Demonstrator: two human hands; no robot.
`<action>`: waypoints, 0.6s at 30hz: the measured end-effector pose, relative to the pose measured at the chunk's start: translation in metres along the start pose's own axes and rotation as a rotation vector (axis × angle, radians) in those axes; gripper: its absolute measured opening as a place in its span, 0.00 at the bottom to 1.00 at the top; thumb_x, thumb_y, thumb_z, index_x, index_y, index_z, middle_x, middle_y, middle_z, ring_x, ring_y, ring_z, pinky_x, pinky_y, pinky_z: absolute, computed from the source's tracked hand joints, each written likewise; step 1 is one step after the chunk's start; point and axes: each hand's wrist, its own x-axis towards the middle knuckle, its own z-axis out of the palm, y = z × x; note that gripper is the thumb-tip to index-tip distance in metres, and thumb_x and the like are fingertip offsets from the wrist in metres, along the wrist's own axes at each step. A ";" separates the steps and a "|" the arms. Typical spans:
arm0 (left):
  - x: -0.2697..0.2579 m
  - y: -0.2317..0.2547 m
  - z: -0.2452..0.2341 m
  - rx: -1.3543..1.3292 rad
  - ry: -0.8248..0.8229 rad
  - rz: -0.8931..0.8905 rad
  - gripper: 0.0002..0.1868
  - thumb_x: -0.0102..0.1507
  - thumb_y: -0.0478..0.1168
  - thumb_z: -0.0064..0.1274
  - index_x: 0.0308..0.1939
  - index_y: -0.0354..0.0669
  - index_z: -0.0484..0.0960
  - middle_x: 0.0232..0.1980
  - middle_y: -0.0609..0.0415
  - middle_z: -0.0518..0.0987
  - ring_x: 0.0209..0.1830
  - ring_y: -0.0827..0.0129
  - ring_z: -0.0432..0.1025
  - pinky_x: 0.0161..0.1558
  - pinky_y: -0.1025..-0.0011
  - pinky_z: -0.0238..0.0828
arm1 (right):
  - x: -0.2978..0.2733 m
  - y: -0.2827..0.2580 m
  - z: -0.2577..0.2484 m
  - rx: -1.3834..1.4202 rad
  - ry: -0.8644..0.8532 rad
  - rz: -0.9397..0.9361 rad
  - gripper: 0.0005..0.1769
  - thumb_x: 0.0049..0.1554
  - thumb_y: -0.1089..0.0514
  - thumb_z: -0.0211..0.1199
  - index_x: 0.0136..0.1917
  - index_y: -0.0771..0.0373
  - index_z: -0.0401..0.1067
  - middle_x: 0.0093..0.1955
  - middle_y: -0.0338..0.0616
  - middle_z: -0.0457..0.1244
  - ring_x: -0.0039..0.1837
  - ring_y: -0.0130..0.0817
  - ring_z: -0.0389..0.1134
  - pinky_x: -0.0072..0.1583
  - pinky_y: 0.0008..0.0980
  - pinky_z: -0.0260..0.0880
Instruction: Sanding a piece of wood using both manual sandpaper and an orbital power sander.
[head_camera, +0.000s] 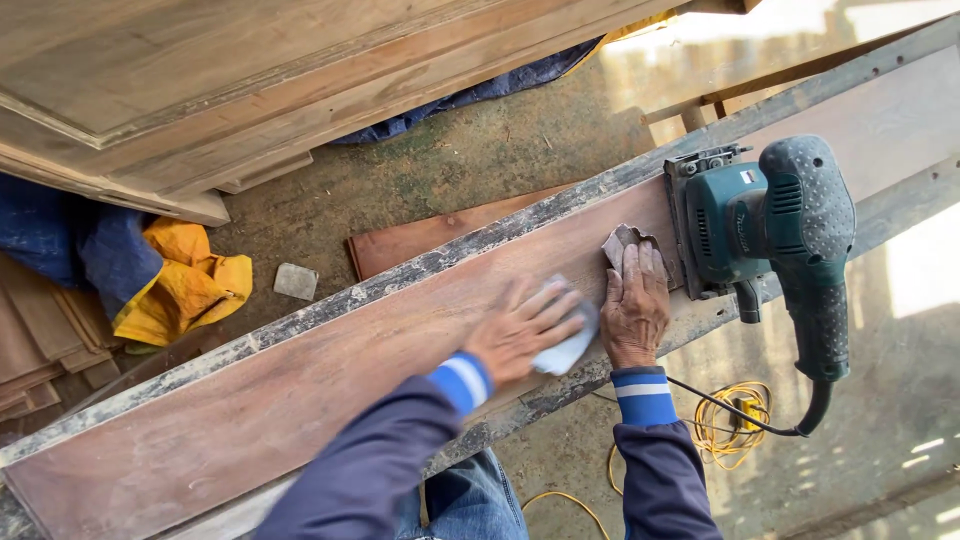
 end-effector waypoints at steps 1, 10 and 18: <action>0.008 0.003 0.013 -0.007 0.004 -0.005 0.40 0.63 0.48 0.43 0.80 0.61 0.54 0.85 0.54 0.48 0.84 0.61 0.43 0.76 0.41 0.29 | 0.001 0.003 0.000 -0.003 -0.006 -0.007 0.22 0.67 0.57 0.58 0.71 0.70 0.69 0.75 0.59 0.61 0.76 0.56 0.60 0.75 0.47 0.60; -0.168 -0.020 0.017 -0.065 -0.024 -0.023 0.36 0.63 0.46 0.42 0.76 0.70 0.56 0.83 0.61 0.51 0.82 0.68 0.44 0.76 0.40 0.30 | 0.001 0.006 -0.005 0.013 -0.046 -0.025 0.23 0.66 0.57 0.60 0.71 0.69 0.69 0.75 0.58 0.61 0.76 0.56 0.60 0.74 0.46 0.61; -0.048 -0.030 0.000 -0.180 0.198 -0.085 0.40 0.62 0.52 0.47 0.79 0.60 0.57 0.83 0.51 0.52 0.83 0.54 0.45 0.77 0.34 0.30 | -0.002 0.007 0.001 -0.022 -0.028 -0.013 0.23 0.67 0.56 0.60 0.72 0.68 0.69 0.76 0.59 0.60 0.77 0.56 0.60 0.75 0.47 0.60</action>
